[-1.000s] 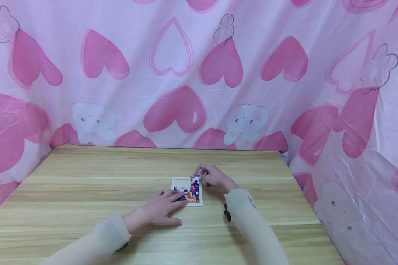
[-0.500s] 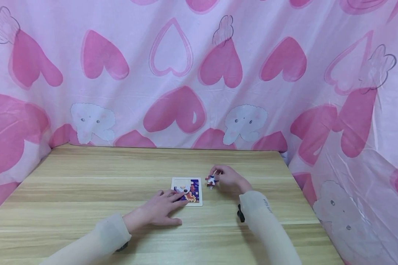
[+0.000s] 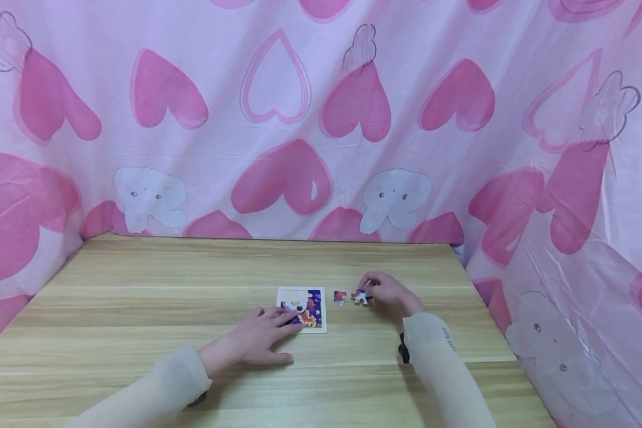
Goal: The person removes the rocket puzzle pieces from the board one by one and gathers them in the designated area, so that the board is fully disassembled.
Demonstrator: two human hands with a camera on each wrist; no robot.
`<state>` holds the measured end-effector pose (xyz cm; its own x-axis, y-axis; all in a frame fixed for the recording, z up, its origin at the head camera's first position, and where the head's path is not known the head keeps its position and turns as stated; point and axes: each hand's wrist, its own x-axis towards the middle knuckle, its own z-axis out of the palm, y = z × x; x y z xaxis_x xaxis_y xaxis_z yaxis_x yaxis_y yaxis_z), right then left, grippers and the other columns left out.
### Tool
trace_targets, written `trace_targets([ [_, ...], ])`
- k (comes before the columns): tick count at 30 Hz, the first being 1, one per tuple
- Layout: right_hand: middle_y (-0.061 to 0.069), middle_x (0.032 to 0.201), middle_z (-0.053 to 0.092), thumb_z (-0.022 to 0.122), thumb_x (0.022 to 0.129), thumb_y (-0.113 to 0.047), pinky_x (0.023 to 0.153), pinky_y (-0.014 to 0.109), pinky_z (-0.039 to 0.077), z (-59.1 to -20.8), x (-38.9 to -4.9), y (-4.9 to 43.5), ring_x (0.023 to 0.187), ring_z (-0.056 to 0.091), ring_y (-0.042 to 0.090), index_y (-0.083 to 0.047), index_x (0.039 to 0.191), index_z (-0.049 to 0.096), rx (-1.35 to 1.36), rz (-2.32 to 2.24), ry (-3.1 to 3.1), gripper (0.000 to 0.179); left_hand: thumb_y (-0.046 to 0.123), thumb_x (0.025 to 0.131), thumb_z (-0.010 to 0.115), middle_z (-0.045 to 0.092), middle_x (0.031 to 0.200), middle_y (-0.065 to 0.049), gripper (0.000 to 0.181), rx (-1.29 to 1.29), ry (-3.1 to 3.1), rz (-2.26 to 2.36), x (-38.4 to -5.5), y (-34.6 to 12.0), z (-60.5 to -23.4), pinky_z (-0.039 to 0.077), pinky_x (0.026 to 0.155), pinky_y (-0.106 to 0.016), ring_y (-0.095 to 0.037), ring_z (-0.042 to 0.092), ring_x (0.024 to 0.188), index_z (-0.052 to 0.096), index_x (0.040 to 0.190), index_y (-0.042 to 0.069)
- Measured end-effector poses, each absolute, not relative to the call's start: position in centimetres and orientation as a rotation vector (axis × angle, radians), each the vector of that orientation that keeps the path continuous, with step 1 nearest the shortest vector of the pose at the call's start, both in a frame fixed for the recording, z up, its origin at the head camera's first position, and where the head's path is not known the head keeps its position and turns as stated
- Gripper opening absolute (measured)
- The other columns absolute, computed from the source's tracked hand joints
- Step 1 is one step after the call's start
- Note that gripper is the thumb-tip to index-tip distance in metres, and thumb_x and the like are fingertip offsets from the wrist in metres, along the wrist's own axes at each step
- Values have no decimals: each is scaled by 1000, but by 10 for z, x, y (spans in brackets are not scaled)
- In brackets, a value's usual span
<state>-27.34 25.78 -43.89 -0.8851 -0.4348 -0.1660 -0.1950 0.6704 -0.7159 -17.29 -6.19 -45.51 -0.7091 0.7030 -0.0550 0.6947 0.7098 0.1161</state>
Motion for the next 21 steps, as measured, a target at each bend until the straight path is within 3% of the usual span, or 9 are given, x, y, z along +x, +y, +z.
trace_targets([
  [21, 8, 82, 53, 45, 84, 3, 52, 28, 37, -451, -275, 271, 61, 41, 20, -3, 91, 57, -419, -1069, 2556, 15, 65, 79, 41, 29, 140, -1, 66, 1161, 2815, 139, -172, -63, -455, 24, 92, -58, -28, 28, 124, 37, 135, 30],
])
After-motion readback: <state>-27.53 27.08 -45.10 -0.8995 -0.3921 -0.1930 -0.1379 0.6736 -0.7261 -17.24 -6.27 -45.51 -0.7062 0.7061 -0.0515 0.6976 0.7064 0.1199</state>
